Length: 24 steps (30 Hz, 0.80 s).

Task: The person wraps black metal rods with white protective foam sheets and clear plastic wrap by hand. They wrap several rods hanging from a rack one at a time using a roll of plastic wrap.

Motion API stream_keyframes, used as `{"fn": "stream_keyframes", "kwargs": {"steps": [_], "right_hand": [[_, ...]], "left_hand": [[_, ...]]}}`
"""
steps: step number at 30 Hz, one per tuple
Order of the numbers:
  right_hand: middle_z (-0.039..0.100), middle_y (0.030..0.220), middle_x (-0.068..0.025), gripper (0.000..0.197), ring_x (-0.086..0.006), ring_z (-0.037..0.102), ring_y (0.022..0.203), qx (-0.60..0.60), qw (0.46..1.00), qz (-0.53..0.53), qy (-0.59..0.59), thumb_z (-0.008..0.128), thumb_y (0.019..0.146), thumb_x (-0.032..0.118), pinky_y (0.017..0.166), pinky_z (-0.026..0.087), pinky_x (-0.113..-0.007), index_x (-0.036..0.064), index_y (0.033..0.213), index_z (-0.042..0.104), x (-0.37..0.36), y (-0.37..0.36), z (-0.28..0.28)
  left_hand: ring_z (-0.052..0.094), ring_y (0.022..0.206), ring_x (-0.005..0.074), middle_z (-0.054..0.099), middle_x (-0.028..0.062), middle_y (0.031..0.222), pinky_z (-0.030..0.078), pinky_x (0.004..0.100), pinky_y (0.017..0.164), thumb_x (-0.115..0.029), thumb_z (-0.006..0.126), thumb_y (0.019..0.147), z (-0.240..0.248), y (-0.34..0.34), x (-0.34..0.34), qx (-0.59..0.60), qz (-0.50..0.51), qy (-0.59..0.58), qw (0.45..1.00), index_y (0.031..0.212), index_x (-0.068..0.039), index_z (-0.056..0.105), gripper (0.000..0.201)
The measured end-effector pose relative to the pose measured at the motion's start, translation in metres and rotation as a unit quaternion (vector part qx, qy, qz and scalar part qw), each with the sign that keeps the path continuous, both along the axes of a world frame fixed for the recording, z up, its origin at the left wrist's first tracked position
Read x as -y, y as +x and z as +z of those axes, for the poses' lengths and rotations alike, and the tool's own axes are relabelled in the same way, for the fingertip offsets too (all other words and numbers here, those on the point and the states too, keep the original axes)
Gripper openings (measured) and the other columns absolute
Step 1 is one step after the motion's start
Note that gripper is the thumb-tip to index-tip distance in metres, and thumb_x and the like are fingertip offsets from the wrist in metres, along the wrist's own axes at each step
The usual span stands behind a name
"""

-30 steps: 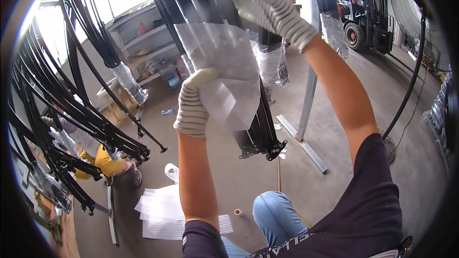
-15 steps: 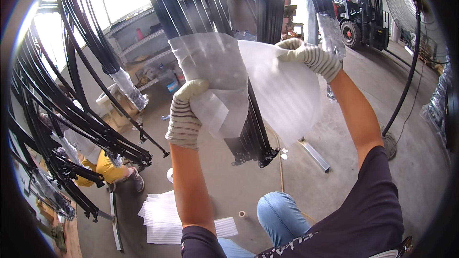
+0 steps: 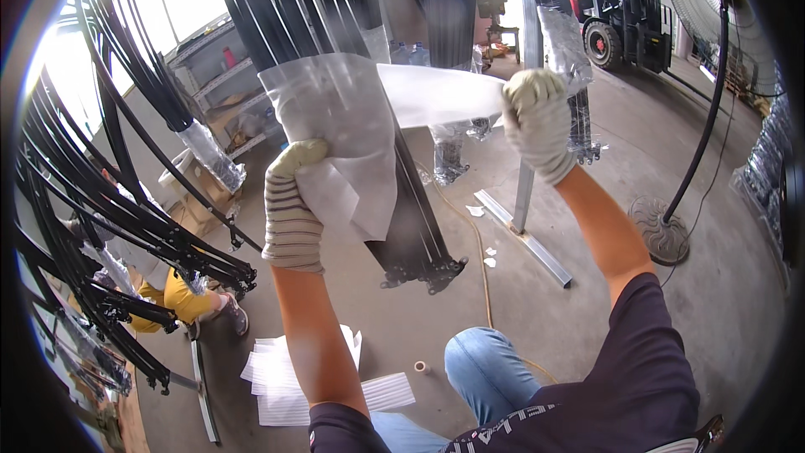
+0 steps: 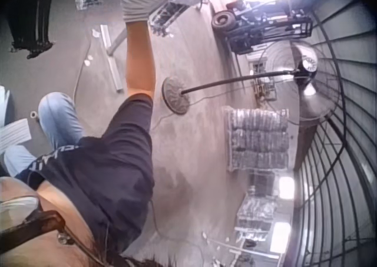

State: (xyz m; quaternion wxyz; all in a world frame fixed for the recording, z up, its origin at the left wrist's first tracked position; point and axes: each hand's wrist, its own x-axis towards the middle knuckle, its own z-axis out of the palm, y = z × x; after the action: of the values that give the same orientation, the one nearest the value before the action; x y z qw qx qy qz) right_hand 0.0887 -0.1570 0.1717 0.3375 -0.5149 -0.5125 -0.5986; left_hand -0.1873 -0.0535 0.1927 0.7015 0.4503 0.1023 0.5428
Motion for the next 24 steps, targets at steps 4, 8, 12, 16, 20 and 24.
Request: {"fn": "stream_keyframes", "kwargs": {"steps": [4, 8, 12, 16, 20, 24], "right_hand": [[0.057, 0.086, -0.0046, 0.027, -0.0146, 0.055, 0.075, -0.035, 0.809, 0.153, -0.567, 0.059, 0.077, 0.018, 0.071, 0.047, -0.029, 0.0043, 0.100, 0.053, 0.017, -0.025, 0.003], [0.061, 0.090, -0.0028, 0.039, -0.0102, 0.056, 0.073, -0.430, 0.431, 0.632, -0.480, 0.067, 0.072, 0.022, 0.069, 0.048, -0.023, 0.0056, 0.106, 0.056, -0.042, 0.010, 0.006], [0.061, 0.090, -0.0026, 0.040, -0.0098, 0.056, 0.073, -0.324, 0.657, 0.482, -0.480, 0.068, 0.071, 0.021, 0.069, 0.048, -0.023, 0.0052, 0.106, 0.056, -0.136, -0.023, 0.049], [0.061, 0.090, -0.0024, 0.041, -0.0093, 0.056, 0.073, -0.275, 0.655, 0.441, -0.549, 0.068, 0.070, 0.021, 0.069, 0.048, -0.023, 0.0049, 0.106, 0.056, -0.184, -0.059, 0.059], [0.061, 0.090, -0.0023, 0.041, -0.0089, 0.055, 0.073, -0.276, 0.622, 0.456, -0.574, 0.069, 0.070, 0.021, 0.068, 0.048, -0.022, 0.0046, 0.105, 0.056, -0.199, -0.065, 0.058], [0.061, 0.091, -0.0021, 0.042, -0.0085, 0.055, 0.073, -0.257, 0.572, 0.546, -0.556, 0.070, 0.069, 0.020, 0.068, 0.048, -0.022, 0.0043, 0.105, 0.056, -0.178, -0.088, 0.078]], "left_hand": [[0.058, 0.081, 0.0205, 0.059, 0.0111, 0.089, 0.049, 0.0322, 0.076, -0.004, 0.054, 0.072, -0.003, -0.014, -0.011, 0.007, -0.081, 0.037, 0.996, 0.096, 0.003, 0.055, 0.026], [0.058, 0.088, 0.0241, 0.059, 0.0139, 0.096, 0.048, 0.0361, 0.083, -0.004, 0.053, 0.071, -0.004, -0.014, -0.018, 0.026, -0.120, 0.019, 0.992, 0.104, 0.004, 0.053, 0.034], [0.058, 0.081, 0.0212, 0.061, 0.0107, 0.085, 0.048, 0.0316, 0.078, -0.007, 0.054, 0.072, -0.011, -0.018, -0.013, 0.032, -0.065, 0.023, 0.997, 0.089, 0.002, 0.058, 0.020], [0.058, 0.081, 0.0181, 0.062, 0.0092, 0.084, 0.047, 0.0298, 0.078, -0.013, 0.055, 0.074, -0.017, -0.011, -0.009, 0.026, 0.016, 0.093, 0.995, 0.085, 0.000, 0.060, 0.018], [0.056, 0.085, 0.0167, 0.058, 0.0086, 0.093, 0.047, 0.0283, 0.076, -0.019, 0.058, 0.077, -0.001, 0.010, 0.022, -0.060, 0.090, 0.048, 0.993, 0.100, -0.002, 0.054, 0.030], [0.057, 0.076, 0.0135, 0.058, 0.0084, 0.091, 0.048, 0.0254, 0.069, -0.020, 0.062, 0.076, 0.009, -0.011, 0.031, -0.062, 0.155, 0.072, 0.983, 0.100, -0.001, 0.054, 0.032]]}}
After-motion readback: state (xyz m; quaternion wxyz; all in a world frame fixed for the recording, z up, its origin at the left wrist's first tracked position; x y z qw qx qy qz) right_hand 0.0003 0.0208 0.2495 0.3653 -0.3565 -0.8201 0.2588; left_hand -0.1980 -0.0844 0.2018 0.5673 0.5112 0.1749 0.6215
